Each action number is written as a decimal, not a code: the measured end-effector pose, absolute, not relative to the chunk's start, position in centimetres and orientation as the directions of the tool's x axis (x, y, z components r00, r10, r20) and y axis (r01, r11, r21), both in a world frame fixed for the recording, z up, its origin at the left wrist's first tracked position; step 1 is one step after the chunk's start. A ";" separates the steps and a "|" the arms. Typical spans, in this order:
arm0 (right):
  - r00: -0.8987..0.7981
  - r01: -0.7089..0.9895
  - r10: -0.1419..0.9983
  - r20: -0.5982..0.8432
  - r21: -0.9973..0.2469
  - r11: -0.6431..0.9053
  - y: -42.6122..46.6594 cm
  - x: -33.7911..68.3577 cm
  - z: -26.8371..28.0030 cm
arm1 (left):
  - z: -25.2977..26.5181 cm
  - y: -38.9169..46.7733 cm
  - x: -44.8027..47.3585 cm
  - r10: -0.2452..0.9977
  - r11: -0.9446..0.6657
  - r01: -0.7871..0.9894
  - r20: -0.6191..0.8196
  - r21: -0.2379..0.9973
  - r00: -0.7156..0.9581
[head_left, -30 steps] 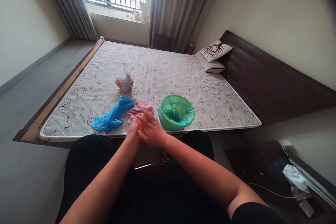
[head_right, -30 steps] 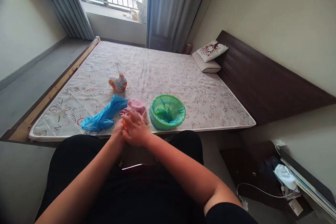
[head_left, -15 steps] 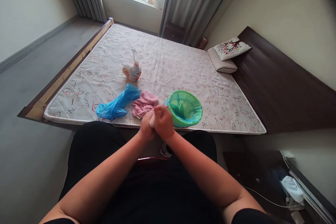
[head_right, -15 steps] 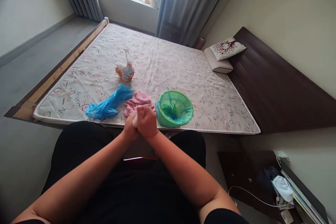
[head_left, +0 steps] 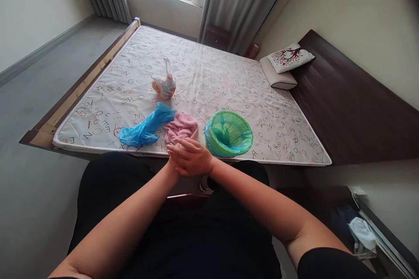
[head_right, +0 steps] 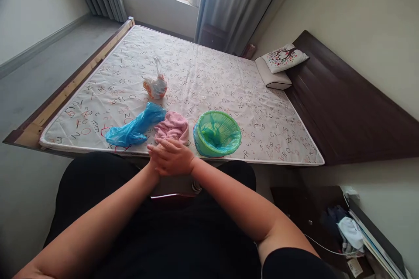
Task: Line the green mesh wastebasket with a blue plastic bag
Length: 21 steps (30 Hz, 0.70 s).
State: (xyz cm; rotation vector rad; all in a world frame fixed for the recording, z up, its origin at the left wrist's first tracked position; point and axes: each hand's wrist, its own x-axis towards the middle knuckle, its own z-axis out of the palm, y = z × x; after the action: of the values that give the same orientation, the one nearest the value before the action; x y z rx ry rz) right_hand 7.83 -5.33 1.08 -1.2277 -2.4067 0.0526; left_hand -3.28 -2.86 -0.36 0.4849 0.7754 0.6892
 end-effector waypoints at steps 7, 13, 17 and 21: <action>-0.248 0.877 0.896 0.367 -0.309 0.369 -5.2 14.9 2.3 | 0.0 -4.6 -1.5 0.353 0.920 -0.303 -0.192 0.248 0.916; 0.369 0.860 0.678 0.636 -0.511 0.011 -6.5 22.8 4.2 | -0.1 -3.4 -1.4 0.385 0.804 -0.162 -0.293 0.572 0.875; 0.356 0.813 0.913 0.200 -0.548 -0.197 -7.8 26.2 0.8 | -2.1 -2.3 -1.2 0.490 0.804 -0.036 -0.626 0.594 0.607; 0.544 0.751 0.811 0.216 -0.557 -0.355 -11.1 28.3 -2.9 | -4.5 -1.0 -0.9 0.530 0.799 -0.030 -0.681 0.600 0.505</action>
State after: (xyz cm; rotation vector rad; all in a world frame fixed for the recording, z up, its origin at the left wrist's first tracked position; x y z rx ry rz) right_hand 28.30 -11.12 -2.90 -2.1689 -1.2538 0.1273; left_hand -0.91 -1.00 -4.53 0.5685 0.9934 0.3610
